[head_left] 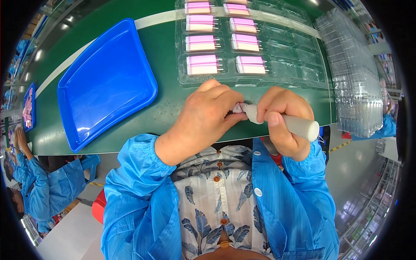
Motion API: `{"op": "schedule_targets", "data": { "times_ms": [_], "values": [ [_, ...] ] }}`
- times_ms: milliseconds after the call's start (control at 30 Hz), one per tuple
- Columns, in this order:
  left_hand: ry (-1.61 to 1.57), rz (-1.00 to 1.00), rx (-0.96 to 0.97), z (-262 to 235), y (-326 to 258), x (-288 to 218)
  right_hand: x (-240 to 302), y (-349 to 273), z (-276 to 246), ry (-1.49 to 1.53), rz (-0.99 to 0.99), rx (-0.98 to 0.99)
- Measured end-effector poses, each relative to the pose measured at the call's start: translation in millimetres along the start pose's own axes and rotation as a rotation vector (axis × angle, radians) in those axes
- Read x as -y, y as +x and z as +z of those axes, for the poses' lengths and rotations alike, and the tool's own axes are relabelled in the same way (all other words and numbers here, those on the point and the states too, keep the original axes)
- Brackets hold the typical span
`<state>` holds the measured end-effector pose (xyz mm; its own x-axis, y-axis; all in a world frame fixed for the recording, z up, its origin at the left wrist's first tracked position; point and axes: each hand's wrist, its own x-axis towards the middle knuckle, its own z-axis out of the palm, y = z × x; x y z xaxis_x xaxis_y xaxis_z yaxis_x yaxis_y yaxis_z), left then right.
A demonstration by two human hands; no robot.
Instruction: The person applies glue to small pink plastic parts using a glue dispenser, then assembles the parts by hand at a factory workstation.
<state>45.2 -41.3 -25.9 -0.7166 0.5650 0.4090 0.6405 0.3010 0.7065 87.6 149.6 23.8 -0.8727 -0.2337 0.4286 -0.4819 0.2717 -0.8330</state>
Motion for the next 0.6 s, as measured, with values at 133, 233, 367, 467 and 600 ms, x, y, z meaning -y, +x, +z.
{"op": "schedule_targets", "data": {
  "times_ms": [133,233,367,467,600],
  "values": [
    [-0.108,-0.126,-0.057,0,-11,-2,2,-1,-2,-0.013,0.015,0.022],
    [-0.099,-0.112,-0.047,3,-22,1,6,-13,-4,0.029,0.033,-0.051],
    [-0.023,-0.091,-0.107,11,-28,-3,18,-28,-3,0.047,0.050,-0.132],
    [-0.020,-0.065,-0.137,13,-28,-2,21,-28,7,0.011,0.068,-0.138],
    [-0.076,-0.063,-0.138,16,-30,0,19,-24,14,-0.054,0.052,-0.108]
  ]
}}
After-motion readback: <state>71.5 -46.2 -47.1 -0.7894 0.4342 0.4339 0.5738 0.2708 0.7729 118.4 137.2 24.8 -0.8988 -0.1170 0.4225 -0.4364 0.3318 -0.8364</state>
